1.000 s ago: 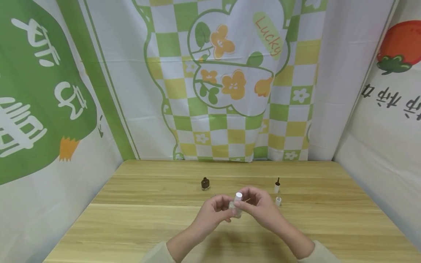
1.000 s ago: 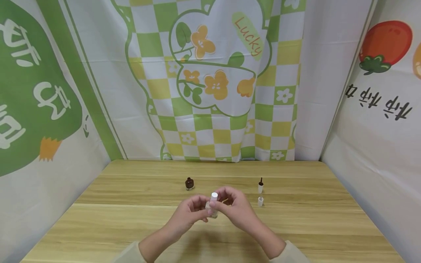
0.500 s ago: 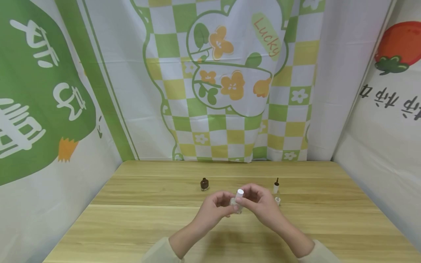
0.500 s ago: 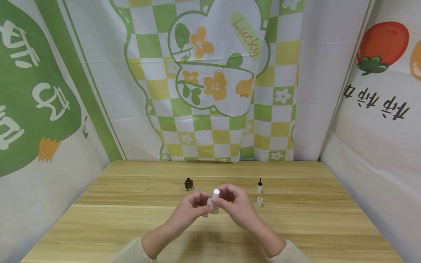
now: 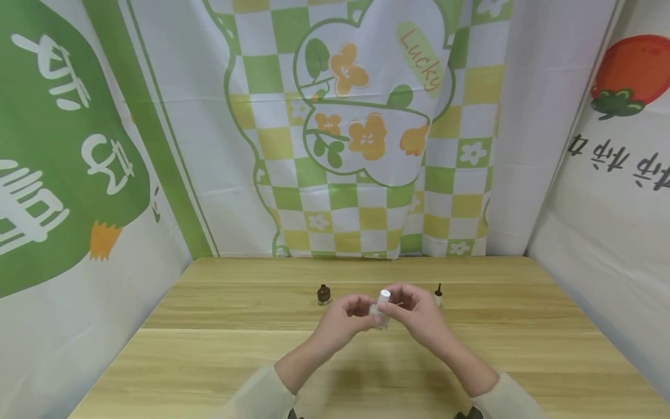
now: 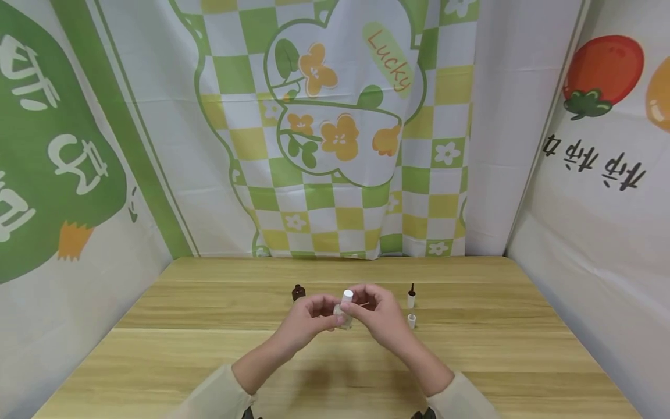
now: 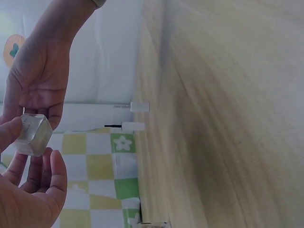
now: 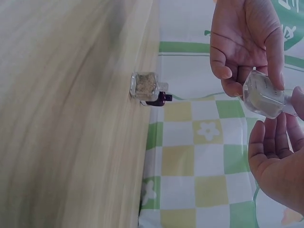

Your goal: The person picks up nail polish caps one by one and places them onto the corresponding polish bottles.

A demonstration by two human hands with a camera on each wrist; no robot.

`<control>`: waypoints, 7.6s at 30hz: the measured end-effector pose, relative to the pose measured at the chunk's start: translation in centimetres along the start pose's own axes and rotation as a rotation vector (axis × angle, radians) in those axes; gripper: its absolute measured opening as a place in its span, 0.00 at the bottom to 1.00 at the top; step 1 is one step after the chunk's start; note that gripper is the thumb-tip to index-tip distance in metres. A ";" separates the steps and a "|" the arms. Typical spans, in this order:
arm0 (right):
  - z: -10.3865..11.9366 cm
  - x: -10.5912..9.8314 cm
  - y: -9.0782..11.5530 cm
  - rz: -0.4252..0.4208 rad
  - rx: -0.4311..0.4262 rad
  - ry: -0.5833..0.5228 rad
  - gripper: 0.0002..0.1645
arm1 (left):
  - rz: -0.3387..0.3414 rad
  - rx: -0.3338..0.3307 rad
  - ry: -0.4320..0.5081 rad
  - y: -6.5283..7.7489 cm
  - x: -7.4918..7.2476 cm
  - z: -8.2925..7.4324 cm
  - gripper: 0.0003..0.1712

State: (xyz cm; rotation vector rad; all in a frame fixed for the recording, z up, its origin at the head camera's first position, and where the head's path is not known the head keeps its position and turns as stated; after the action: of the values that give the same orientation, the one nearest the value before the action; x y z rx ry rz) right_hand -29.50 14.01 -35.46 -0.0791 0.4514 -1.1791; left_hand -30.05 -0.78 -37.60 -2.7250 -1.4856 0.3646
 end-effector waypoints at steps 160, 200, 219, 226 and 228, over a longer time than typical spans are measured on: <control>-9.2 -1.2 -7.6 -0.069 0.272 0.171 0.18 | 0.085 -0.133 -0.406 -9.5 -5.0 6.6 0.13; -2.1 -6.3 -2.1 -0.065 0.094 0.275 0.21 | 0.034 -0.009 -0.372 -3.5 -8.2 1.4 0.17; -4.7 -9.7 1.7 -0.108 0.156 0.380 0.22 | 0.007 -0.012 -0.370 -0.6 -9.7 3.3 0.17; -5.9 -10.6 2.5 -0.106 0.184 0.391 0.24 | 0.047 -0.026 -0.374 0.3 -9.7 4.6 0.18; -6.4 -10.8 2.7 -0.096 0.205 0.391 0.24 | 0.052 -0.031 -0.385 0.4 -9.7 4.9 0.19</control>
State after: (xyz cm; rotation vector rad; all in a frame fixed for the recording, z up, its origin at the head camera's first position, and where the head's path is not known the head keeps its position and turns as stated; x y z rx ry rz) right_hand -32.88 25.90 -38.84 0.3149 0.6722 -1.3334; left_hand -35.79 -9.55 -40.51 -2.8382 -1.5010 0.9210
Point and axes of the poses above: each hand's wrist, its own y-axis away from the middle knuckle, its own x-axis out of the palm, z = x × y, the point moved 7 cm from there along -y, towards the middle knuckle, and after that the axes turned 10 degrees about z, right-handed, at the moved point
